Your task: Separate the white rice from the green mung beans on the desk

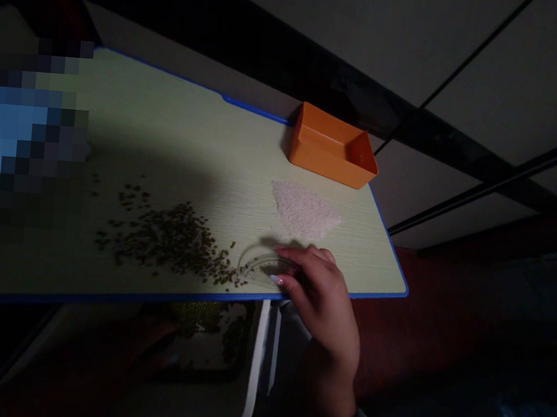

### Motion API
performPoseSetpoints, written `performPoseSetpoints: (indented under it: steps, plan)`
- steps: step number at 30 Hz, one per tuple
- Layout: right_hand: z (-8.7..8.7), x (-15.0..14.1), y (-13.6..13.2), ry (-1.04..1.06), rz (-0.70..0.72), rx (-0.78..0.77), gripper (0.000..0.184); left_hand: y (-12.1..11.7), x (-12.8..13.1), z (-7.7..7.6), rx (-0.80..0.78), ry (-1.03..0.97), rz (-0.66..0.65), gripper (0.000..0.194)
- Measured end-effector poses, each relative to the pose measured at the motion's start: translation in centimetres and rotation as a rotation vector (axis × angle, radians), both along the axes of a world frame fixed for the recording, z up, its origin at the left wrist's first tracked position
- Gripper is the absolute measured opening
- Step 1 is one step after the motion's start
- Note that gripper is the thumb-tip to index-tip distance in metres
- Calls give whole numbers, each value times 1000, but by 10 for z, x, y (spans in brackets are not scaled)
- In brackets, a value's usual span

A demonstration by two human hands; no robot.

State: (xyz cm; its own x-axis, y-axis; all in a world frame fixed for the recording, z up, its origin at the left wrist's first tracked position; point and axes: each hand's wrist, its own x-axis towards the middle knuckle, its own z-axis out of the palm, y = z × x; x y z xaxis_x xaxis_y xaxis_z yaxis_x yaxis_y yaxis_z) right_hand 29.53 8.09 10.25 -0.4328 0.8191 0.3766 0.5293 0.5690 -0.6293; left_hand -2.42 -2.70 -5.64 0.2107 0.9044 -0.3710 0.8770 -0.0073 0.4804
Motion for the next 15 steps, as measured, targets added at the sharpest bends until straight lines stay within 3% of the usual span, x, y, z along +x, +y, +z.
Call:
performPoseSetpoints:
  steps: [15]
  plan:
    - [3,13,-2,23,41,-28,30,0,0,-2,-62,51,-13,51]
